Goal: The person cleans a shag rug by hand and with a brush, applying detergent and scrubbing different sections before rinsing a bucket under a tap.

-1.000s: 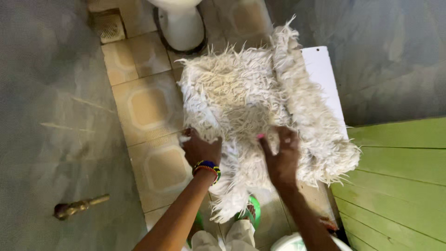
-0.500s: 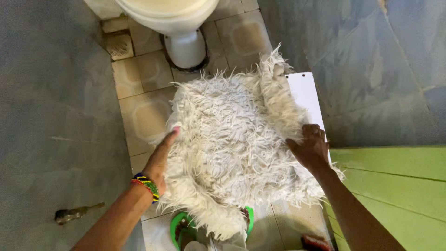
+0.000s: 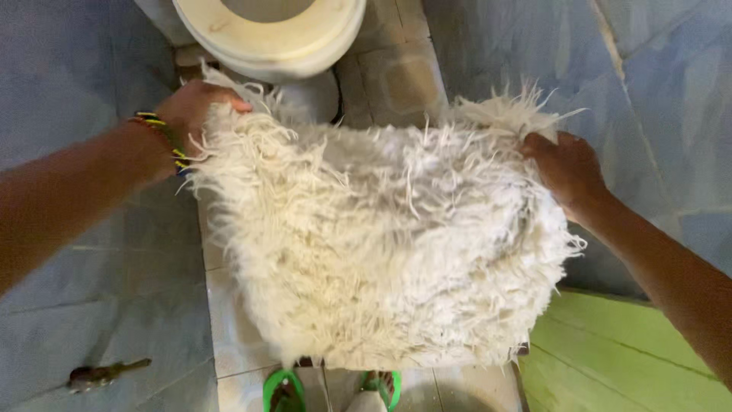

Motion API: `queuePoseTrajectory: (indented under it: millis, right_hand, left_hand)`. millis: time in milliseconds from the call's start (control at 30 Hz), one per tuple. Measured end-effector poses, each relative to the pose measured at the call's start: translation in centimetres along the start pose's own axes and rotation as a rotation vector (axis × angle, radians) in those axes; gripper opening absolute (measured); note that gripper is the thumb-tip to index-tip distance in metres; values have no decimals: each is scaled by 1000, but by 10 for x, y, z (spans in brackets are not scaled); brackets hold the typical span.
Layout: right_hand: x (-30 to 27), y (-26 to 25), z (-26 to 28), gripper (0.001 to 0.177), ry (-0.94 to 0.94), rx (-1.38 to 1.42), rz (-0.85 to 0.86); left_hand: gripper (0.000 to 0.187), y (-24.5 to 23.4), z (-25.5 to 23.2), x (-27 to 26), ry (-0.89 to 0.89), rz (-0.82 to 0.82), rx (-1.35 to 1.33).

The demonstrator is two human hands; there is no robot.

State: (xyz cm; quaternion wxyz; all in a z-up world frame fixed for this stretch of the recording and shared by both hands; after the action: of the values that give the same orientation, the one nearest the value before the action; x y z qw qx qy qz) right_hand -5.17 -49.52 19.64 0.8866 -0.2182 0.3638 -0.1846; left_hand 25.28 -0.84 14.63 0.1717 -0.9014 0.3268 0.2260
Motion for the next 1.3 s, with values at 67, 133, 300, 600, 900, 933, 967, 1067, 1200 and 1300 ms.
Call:
queuePoseTrajectory:
  millis: [67, 133, 300, 600, 900, 933, 967, 1067, 1200, 1300]
  right_hand:
    - [37, -11, -1, 56, -48, 54, 4]
    - [63, -1, -17, 92, -107, 34, 63]
    - [57, 63, -103, 154, 46, -306, 214]
    - [-12, 96, -175, 129, 174, 81, 0]
    - [-33, 82, -189, 100, 162, 43, -127]
    - [-33, 80, -192, 97, 164, 24, -117]
    - [-35, 77, -196, 94, 170, 6, -109]
    - [-35, 76, -214, 86, 178, -32, -106]
    - [-41, 80, -251, 76, 191, -77, -121]
    - [-49, 94, -259, 69, 179, -102, -137]
  left_hand:
    - [67, -17, 1, 46, 229, 84, 579]
    - [80, -7, 34, 70, 220, 45, 780]
    - [62, 99, 139, 97, -161, 7, 46]
    - [154, 130, 170, -10, -579, -328, 58]
    - [116, 156, 238, -91, -700, -380, -572]
    - [116, 159, 231, -96, -789, -358, -672]
    - [117, 162, 228, -98, -879, -337, -771]
    - [101, 161, 254, -71, -763, -200, -793]
    - [85, 157, 331, -16, -394, -268, -1031]
    - [62, 143, 324, -19, -331, -432, 431]
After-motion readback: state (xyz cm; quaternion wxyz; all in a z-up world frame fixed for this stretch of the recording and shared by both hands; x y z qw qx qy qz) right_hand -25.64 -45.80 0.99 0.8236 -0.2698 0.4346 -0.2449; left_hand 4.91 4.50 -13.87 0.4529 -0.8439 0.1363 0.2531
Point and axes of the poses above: each hand's wrist, its own x-axis towards the middle knuckle, its own y-axis out of the palm, z = x × y, the point moved 3 cm from there along x, towards the middle knuckle, and after that the axes turned 12 degrees about z, right-handed, at the moved point
